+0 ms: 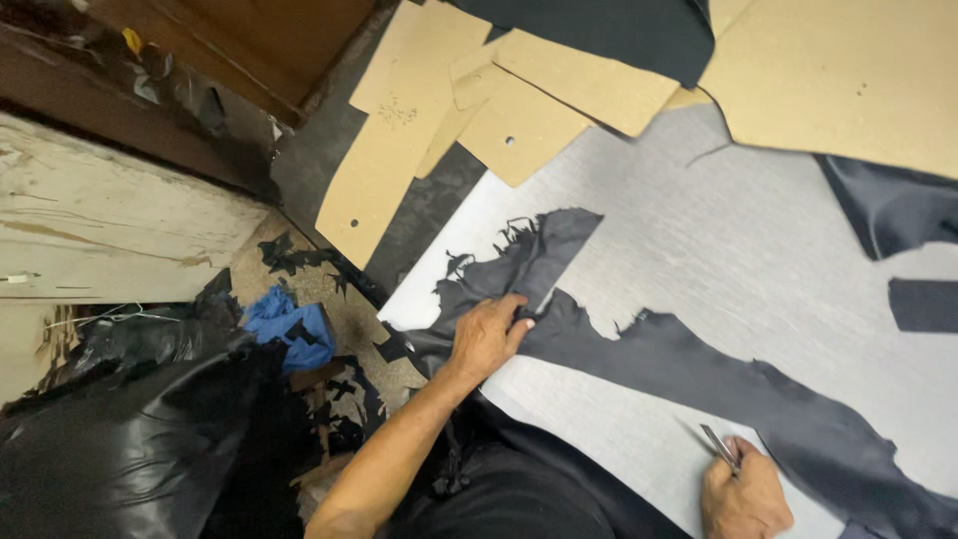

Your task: The person places cardboard templates onto a large sheet of black leather and uses a utility knife to cut around the templates. The person repeatedly repositions templates and cuts multiple leather pieces, then sets the cut pieces aside.

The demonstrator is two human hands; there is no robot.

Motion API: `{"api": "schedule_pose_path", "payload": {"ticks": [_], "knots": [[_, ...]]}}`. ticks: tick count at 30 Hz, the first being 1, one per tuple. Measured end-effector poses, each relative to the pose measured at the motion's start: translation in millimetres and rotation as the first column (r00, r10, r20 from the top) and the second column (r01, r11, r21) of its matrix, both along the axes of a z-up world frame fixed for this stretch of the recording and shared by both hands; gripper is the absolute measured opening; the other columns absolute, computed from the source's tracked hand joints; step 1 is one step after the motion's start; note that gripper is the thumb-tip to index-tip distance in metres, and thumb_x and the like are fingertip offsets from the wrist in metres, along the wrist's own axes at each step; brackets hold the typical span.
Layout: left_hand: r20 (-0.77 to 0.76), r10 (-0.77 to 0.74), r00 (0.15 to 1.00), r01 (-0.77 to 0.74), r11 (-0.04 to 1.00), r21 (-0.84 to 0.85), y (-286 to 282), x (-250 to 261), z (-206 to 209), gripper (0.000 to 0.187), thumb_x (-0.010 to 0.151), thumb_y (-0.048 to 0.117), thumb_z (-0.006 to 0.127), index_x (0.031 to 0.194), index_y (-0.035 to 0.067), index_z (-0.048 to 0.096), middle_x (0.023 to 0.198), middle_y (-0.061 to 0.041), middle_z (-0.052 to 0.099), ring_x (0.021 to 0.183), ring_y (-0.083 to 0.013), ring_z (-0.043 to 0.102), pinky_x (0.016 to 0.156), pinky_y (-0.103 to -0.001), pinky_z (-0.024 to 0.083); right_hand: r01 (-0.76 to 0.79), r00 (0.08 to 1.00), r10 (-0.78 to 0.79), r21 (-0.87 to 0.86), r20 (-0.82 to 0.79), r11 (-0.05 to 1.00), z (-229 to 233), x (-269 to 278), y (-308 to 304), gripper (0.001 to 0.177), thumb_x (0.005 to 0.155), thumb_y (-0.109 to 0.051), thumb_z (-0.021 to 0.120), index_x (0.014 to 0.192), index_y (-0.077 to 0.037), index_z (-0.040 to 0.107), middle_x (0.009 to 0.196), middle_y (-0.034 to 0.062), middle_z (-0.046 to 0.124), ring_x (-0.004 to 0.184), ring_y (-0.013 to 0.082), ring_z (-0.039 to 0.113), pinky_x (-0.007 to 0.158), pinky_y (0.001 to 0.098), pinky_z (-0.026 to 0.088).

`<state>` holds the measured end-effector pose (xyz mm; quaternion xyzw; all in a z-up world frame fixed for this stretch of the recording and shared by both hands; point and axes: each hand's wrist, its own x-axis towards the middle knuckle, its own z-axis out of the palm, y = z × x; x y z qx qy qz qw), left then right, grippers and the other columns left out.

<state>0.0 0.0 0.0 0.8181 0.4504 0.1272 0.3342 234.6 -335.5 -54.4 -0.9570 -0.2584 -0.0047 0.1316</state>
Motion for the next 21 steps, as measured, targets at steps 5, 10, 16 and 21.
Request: {"api": "schedule_pose_path", "payload": {"ticks": [5,10,16,21], "knots": [[0.195,-0.010,0.981,-0.044,0.963,0.266,96.0,-4.9,-9.0,0.020,0.090,0.022,0.074,0.103,0.007,0.074,0.096,-0.012,0.073,0.090,-0.0320,0.068,0.078,-0.044,0.055,0.039,0.997,-0.042,-0.050,-0.057,0.998,-20.1,26.9,12.3,0.017,0.099,-0.021,0.072,0.106,-0.006,0.075,0.090,0.0160,0.073,0.078,0.0306,0.070,0.077,0.0395,0.055],[0.032,-0.064,0.997,0.043,0.892,0.450,261.1,31.9,-21.6,0.061,0.081,0.025,0.083,0.131,0.001,0.060,0.131,-0.022,0.061,0.124,-0.0406,0.056,0.102,-0.048,0.047,0.066,0.994,-0.074,-0.094,-0.079,0.993,-31.3,30.7,25.4,0.018,0.099,-0.022,0.071,0.105,-0.005,0.074,0.088,0.0167,0.072,0.076,0.0307,0.070,0.077,0.0400,0.056],[-0.170,-0.026,0.985,0.095,0.906,0.412,355.9,82.1,-34.1,0.089,0.073,0.032,0.087,0.144,-0.003,0.047,0.146,-0.024,0.047,0.135,-0.0410,0.039,0.109,-0.053,0.034,0.127,0.989,-0.135,-0.111,-0.066,0.986,-25.0,21.3,5.7,0.019,0.100,-0.023,0.070,0.104,-0.004,0.073,0.085,0.0175,0.072,0.075,0.0308,0.070,0.076,0.0406,0.056],[-0.351,-0.085,0.933,0.218,0.907,0.361,325.0,50.6,-24.1,0.060,0.072,0.029,0.085,0.115,-0.006,0.062,0.109,-0.023,0.064,0.104,-0.0372,0.059,0.089,-0.050,0.049,0.116,0.988,-0.125,-0.090,-0.094,0.989,-34.8,23.5,-5.2,0.020,0.100,-0.023,0.069,0.104,-0.003,0.072,0.083,0.0182,0.071,0.073,0.0309,0.070,0.076,0.0410,0.057]]}}
